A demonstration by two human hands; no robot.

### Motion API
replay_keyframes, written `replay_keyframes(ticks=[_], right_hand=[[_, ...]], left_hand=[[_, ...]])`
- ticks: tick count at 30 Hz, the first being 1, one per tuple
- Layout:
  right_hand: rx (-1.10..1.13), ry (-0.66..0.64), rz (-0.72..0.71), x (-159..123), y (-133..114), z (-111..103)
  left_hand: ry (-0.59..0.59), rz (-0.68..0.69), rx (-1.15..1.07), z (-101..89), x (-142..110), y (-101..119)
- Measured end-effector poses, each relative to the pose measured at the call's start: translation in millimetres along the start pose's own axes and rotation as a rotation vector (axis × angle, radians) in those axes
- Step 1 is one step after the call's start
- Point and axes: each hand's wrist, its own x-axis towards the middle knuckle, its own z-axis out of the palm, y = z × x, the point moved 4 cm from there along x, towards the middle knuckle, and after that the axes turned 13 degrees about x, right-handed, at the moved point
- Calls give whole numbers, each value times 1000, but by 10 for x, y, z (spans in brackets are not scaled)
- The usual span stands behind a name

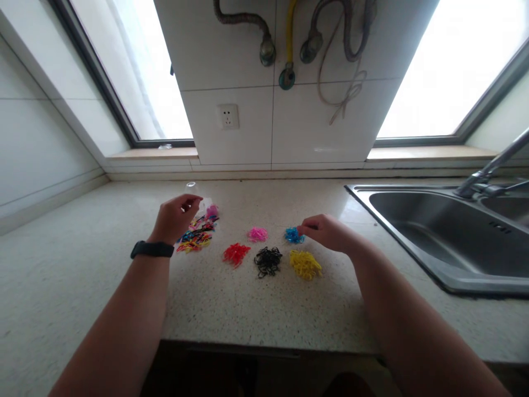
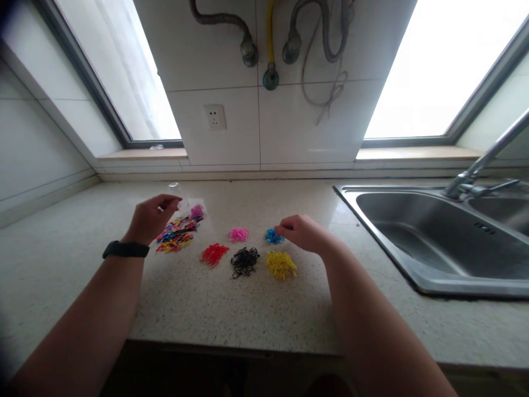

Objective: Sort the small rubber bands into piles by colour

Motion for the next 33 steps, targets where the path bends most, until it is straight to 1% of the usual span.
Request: replay_keyframes(ticks=[4, 6, 9, 12, 17, 20, 24, 33], right_hand=[[11, 73, -13, 13, 18, -14], [27, 101, -16, 19, 40, -15], [23, 120, -16, 32, 84, -6], [11, 117, -8, 44, 120, 10], [13, 120, -12, 47, 122, 16], [5, 116, -21, 46, 108, 16], [-28, 107, -34, 46, 90, 19], [-69, 94, -32, 46, 65, 31]], left_hand=[[-49, -10, 9, 4, 37, -165], [-84, 11, 39, 1, 50, -198], [-172, 69, 103, 26, 56, -210], [-263, 113, 125, 96, 50, -219], [-429, 118, 125, 249, 22, -281], [-496, 123, 119, 310, 4, -326], [-547, 128, 111, 363, -12, -354], [-636, 184, 97, 429, -21, -278]])
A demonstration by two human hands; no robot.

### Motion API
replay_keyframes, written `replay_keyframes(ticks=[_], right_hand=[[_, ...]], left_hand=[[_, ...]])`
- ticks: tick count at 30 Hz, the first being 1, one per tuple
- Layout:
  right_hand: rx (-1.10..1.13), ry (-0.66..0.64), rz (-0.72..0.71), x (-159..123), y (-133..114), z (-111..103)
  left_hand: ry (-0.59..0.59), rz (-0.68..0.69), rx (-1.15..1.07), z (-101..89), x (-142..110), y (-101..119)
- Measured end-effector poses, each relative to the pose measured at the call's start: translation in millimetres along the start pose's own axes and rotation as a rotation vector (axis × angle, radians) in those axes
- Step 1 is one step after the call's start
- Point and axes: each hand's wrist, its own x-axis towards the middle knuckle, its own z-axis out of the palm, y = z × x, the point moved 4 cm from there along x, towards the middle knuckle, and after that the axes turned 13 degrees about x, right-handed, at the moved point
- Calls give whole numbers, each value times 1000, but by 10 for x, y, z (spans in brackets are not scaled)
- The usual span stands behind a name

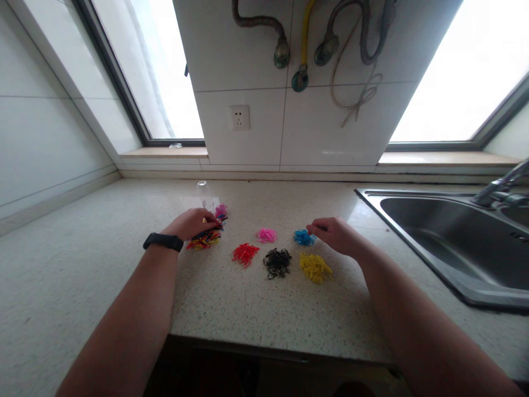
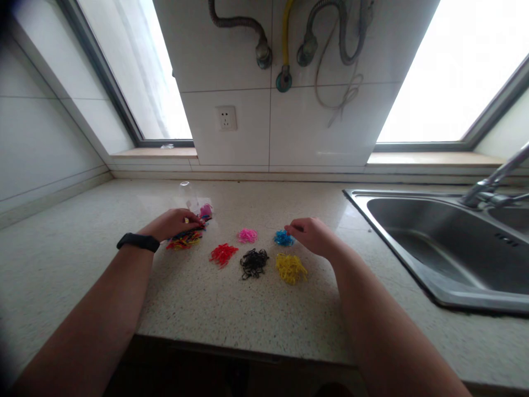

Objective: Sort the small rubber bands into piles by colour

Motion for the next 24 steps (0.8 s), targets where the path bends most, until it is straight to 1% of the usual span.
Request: replay_keyframes(ticks=[5, 8, 11, 17, 24], right_hand=[[-6, -12, -10, 6, 20, 18], [-20, -24, 7, 10, 39, 25], [-33, -36, 9, 12, 39, 27], [-34, -43, 3, 7, 2, 34], [-42, -48, -10, -2, -21, 34]], left_hand=[[-12, -32, -2, 67, 21, -80], [-6, -30, -11, 88, 23, -112], [6, -31, -6, 88, 17, -110], [5, -87, 27, 104, 19, -117], [0, -70, 45, 98, 23, -101]])
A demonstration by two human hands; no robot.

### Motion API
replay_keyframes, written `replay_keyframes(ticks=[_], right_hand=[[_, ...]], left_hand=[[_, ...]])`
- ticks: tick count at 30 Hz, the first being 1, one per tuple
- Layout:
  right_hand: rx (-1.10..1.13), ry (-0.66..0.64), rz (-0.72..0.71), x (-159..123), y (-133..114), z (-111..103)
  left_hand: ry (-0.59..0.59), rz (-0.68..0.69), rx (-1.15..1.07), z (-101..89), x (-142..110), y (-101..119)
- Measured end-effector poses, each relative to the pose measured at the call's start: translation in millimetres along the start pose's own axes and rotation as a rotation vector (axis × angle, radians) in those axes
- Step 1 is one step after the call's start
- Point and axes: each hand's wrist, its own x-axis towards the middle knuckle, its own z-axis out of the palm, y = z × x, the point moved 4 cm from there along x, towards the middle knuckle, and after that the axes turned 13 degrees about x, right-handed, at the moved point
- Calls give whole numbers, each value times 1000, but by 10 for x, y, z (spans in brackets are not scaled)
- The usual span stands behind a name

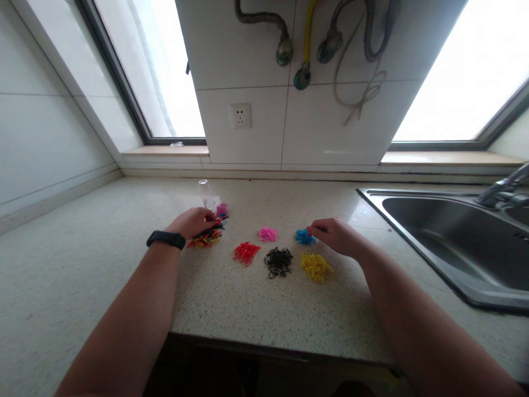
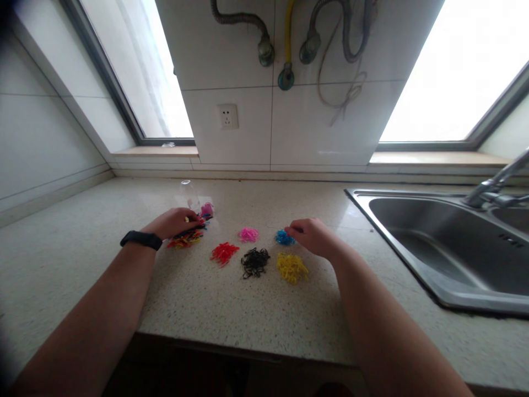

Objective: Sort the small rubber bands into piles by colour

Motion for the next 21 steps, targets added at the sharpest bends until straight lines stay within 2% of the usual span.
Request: replay_keyframes(ticks=[21], right_hand=[[-25, -24, -6, 7, -6, 22]], left_hand=[[118, -10, 16, -85, -8, 47]])
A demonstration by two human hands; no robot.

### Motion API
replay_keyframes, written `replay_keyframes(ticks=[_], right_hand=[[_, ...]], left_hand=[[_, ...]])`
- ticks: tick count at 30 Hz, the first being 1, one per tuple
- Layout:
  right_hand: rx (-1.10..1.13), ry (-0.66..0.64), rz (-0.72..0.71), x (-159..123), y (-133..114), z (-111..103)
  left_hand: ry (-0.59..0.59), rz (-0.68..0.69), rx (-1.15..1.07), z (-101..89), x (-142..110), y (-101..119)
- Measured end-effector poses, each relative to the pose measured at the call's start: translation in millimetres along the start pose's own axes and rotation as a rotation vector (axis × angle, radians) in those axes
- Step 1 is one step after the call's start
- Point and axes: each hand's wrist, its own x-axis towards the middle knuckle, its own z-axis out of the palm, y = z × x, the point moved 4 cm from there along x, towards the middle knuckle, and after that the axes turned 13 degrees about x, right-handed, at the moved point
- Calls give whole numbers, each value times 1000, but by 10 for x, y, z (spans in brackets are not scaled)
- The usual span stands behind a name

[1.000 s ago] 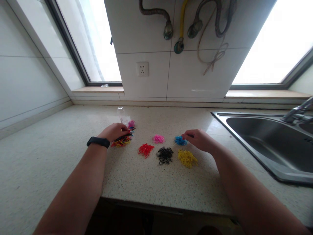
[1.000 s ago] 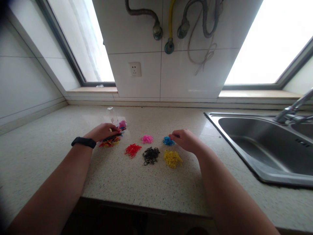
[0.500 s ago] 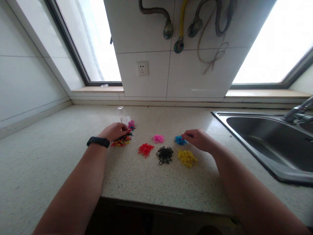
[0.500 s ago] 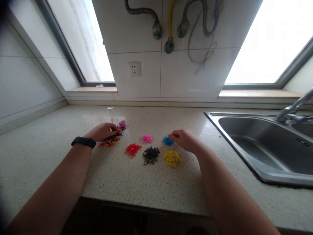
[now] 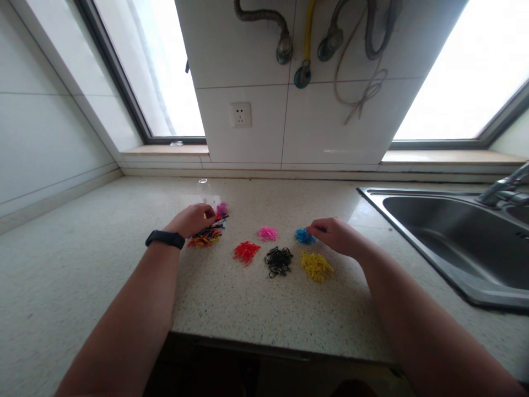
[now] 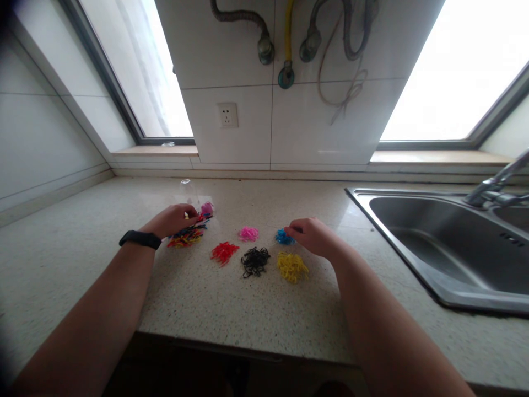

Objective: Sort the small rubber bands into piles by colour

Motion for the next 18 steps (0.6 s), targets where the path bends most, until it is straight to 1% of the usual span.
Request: replay_keyframes(ticks=[6, 11, 14, 18], right_hand=[[-11, 16, 5, 7, 28, 9], [-18, 11, -9, 2, 13, 5], [-18, 11, -17, 1, 11, 6], [-26, 18, -18, 2, 19, 6]], left_hand=[[-38, -22, 25, 23, 6, -7], [-51, -25, 43, 4, -8, 6], [-37, -29, 18, -24, -18, 30], [33, -30, -46, -75, -3, 105]])
